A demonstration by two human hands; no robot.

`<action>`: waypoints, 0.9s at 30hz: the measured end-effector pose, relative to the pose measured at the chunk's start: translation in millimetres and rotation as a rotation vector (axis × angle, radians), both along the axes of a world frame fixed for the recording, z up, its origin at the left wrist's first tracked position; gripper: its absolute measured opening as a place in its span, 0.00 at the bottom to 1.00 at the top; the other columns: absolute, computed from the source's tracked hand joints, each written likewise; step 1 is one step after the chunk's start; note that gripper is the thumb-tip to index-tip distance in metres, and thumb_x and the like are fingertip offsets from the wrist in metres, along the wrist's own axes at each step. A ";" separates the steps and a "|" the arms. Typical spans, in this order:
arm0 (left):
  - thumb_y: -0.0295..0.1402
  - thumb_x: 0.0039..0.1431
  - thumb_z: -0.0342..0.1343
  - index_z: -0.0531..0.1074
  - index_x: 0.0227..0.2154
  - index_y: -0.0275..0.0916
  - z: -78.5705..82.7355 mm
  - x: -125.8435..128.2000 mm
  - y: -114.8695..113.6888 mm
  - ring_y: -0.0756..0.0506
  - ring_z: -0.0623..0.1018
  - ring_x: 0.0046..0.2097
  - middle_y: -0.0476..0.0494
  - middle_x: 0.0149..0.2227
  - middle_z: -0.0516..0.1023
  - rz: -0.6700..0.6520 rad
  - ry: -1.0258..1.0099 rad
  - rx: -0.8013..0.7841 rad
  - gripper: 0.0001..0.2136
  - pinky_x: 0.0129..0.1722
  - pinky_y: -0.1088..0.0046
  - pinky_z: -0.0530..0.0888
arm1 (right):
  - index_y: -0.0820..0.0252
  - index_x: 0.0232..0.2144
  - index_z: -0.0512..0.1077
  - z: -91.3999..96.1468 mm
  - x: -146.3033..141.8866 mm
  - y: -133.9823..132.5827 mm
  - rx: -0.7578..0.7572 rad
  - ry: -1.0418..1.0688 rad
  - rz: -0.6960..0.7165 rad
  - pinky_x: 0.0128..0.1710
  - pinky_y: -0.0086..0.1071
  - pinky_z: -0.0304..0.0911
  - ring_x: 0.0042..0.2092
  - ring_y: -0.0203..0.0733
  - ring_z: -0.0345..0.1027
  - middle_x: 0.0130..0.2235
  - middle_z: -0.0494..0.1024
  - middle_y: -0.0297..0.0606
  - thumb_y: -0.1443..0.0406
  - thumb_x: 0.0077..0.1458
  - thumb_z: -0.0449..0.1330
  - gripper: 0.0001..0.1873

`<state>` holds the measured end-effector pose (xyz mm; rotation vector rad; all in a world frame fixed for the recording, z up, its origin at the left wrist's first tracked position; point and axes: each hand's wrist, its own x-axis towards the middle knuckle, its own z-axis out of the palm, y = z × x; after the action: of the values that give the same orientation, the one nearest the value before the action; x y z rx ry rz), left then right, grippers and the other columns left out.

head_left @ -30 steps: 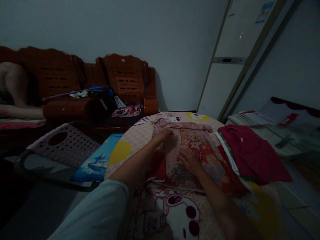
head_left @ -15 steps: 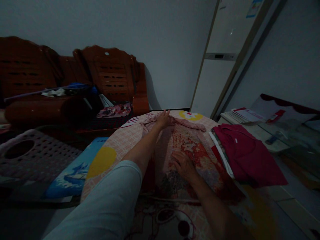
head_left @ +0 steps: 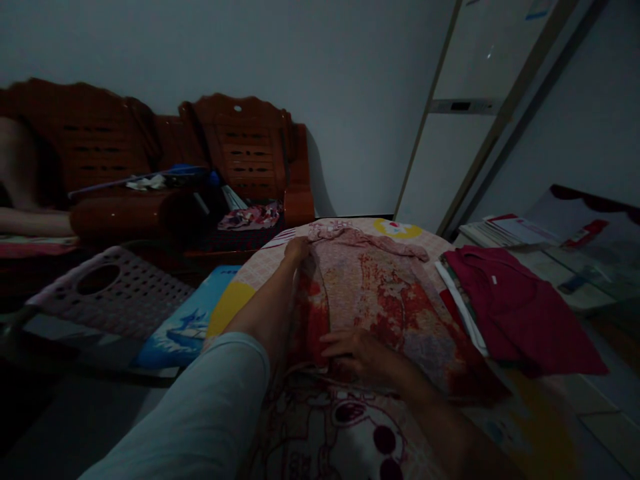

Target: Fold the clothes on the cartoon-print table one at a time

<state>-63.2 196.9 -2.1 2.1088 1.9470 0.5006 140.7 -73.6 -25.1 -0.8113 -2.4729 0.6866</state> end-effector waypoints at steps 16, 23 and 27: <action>0.27 0.58 0.49 0.80 0.42 0.31 38.8 37.4 9.0 0.38 0.77 0.49 0.32 0.43 0.81 -0.123 0.029 0.134 0.16 0.46 0.70 0.69 | 0.57 0.27 0.74 33.8 0.7 -12.5 0.209 0.155 -0.032 0.53 0.39 0.62 0.43 0.41 0.70 0.33 0.79 0.36 0.73 0.53 0.56 0.10; 0.23 0.54 0.48 0.78 0.45 0.35 25.3 94.6 0.2 0.41 0.76 0.48 0.38 0.46 0.80 -0.441 0.003 0.123 0.19 0.49 0.69 0.71 | 0.58 0.27 0.76 37.8 -1.5 -24.7 0.102 -0.040 0.022 0.39 0.32 0.62 0.32 0.37 0.68 0.28 0.77 0.33 0.74 0.46 0.57 0.10; 0.21 0.50 0.48 0.77 0.47 0.33 8.0 114.3 -2.3 0.43 0.76 0.48 0.37 0.46 0.80 -0.541 -0.011 0.122 0.21 0.52 0.69 0.71 | 0.59 0.27 0.77 32.4 -0.3 -22.6 0.046 -0.081 0.019 0.35 0.29 0.60 0.31 0.36 0.68 0.28 0.78 0.33 0.74 0.46 0.57 0.10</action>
<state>51.1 194.6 5.8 2.5636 1.2762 0.5211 140.4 -96.2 7.2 -0.8144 -2.5625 0.6122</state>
